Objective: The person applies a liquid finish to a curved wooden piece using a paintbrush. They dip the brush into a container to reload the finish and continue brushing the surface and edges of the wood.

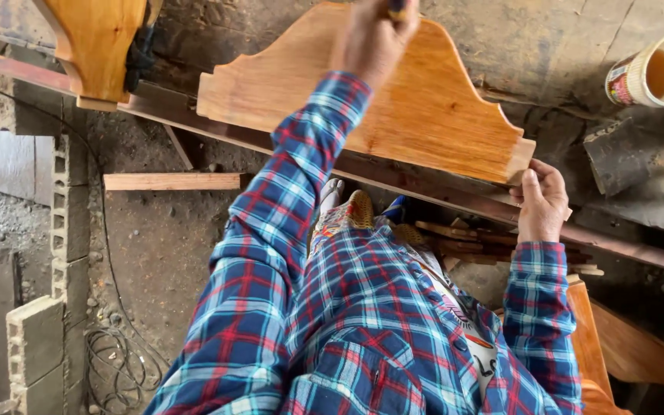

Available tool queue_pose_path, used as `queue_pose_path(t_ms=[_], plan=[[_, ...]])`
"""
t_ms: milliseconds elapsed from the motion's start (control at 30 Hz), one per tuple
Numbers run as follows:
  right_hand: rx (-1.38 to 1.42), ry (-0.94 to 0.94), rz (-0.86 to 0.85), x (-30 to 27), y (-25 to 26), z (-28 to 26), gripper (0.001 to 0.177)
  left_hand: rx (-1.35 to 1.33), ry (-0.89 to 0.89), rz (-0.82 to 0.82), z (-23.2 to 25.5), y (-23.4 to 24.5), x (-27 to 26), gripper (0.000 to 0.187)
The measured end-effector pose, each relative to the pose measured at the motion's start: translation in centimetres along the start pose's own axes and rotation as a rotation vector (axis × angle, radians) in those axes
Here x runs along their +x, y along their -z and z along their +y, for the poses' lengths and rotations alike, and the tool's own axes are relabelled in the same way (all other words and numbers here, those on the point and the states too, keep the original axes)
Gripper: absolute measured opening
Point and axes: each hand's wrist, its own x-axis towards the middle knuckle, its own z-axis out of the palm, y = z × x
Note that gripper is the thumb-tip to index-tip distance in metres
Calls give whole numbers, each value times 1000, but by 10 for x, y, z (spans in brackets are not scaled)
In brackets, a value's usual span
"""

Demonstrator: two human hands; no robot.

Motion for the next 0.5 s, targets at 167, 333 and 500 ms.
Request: queue_pose_path(t_ms=[167, 333, 500], plan=[[34, -4, 20, -4, -5, -6, 26, -645, 277, -596, 114, 8, -35, 31], [34, 6, -8, -9, -4, -9, 30, -936, 435, -638, 98, 6, -39, 15], [62, -14, -27, -15, -8, -23, 34, -381, 307, -402, -6, -23, -6, 42]])
